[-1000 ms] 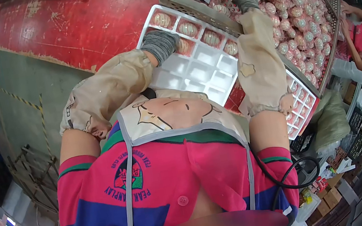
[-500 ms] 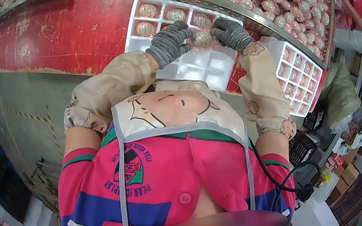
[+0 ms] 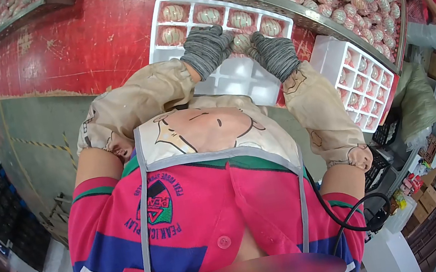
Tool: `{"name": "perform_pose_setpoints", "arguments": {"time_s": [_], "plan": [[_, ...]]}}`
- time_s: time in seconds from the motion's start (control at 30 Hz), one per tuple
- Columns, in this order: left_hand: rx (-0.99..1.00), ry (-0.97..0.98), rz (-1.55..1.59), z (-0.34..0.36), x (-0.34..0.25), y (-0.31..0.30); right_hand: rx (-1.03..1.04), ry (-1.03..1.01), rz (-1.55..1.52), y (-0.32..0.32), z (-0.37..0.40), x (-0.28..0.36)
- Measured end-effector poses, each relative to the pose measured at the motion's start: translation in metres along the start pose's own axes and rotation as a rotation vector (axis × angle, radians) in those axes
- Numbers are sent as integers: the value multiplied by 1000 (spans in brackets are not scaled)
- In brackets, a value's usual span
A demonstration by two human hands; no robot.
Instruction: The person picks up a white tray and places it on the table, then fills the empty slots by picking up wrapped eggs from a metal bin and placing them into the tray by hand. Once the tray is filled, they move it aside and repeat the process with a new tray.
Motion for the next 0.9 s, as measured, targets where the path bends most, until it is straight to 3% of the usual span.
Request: {"name": "perform_pose_setpoints", "arguments": {"time_s": [0.07,0.17,0.27,0.37,0.43,0.5,0.57,0.6,0.63,0.73,0.9], "plan": [[39,-15,-62,-5,1,3,42,32,12,3,-1,1],[-9,52,-129,-10,3,3,-71,6,3,20,-10,-2],[128,-8,-138,-17,-2,-3,-112,19,-6,30,-15,-4],[214,-51,-19,-26,-1,-6,-50,45,39,24,-23,4],[208,-97,0,-30,-3,-11,79,187,106,20,-28,13],[299,-110,28,-35,-3,-15,141,214,158,-18,-29,19],[343,-73,65,-37,0,-15,172,24,21,-72,-27,31],[461,-142,19,-40,1,-14,-4,19,-108,-84,-34,20],[455,-148,17,-39,3,-13,-182,15,-240,-96,-45,4],[387,-74,-8,-33,2,-10,-200,117,-188,-143,-80,-23],[362,-69,20,-28,2,-15,210,244,-88,-131,-121,-43]]}}
Point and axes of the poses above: each hand's wrist, its own z-axis away from the middle knuckle, its own y-axis out of the palm, x = y × z, the point moved 2 cm from there along -z, towards the middle knuckle, and after that the axes turned 15 degrees about x, right-handed, at the moved point
